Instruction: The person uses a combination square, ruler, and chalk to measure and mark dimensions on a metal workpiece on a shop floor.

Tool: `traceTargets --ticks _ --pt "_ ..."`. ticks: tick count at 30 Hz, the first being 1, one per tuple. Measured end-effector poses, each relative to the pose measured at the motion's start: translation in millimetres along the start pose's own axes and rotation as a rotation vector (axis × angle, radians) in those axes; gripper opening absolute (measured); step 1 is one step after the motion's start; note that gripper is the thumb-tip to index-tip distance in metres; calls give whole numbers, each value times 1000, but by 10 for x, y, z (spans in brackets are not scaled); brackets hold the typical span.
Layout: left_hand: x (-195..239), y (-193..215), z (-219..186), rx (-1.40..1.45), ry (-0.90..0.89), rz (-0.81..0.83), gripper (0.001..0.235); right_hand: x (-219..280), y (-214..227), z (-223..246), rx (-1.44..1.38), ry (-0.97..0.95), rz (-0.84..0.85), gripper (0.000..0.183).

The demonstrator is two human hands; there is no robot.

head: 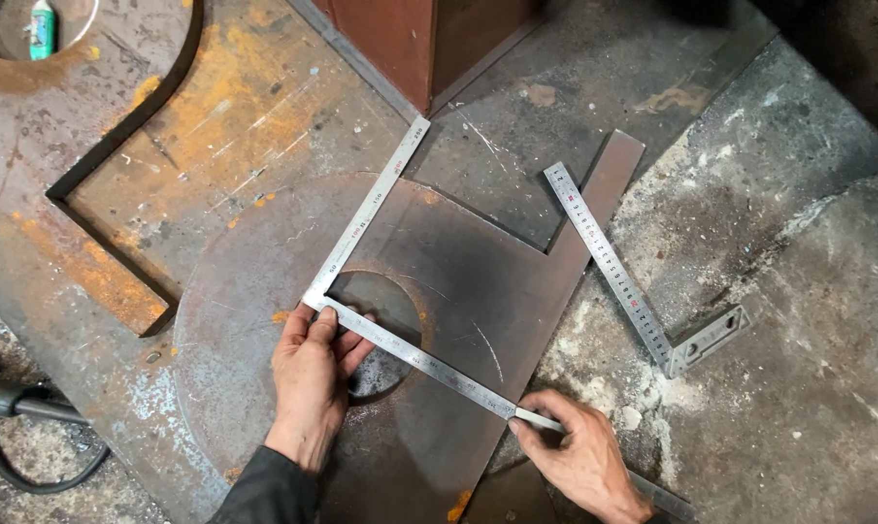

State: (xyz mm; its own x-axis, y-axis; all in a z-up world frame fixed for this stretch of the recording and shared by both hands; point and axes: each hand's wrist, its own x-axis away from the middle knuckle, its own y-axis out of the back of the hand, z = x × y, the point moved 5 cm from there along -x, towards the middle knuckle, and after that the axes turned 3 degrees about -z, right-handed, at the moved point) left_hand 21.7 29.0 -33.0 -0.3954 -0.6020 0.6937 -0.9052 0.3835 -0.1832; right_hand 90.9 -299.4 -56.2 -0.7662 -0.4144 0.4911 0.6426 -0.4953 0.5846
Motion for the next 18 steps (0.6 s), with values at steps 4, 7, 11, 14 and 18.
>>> traceTargets --ticks 4,7,11,14,18 --pt "-19 -75 -13 1 12 16 34 -15 58 -79 17 -55 0 23" --pt "-51 -77 18 -42 30 -6 28 -70 159 -54 -5 34 -27 23" --pt "15 -91 8 -80 27 -12 21 -35 258 -32 -12 -20 -66 30" --pt "104 -96 -52 -72 37 -10 20 -22 220 -174 5 11 -107 30" --pt "173 -132 -120 -114 89 -13 22 29 26 -724 31 190 -181 28"
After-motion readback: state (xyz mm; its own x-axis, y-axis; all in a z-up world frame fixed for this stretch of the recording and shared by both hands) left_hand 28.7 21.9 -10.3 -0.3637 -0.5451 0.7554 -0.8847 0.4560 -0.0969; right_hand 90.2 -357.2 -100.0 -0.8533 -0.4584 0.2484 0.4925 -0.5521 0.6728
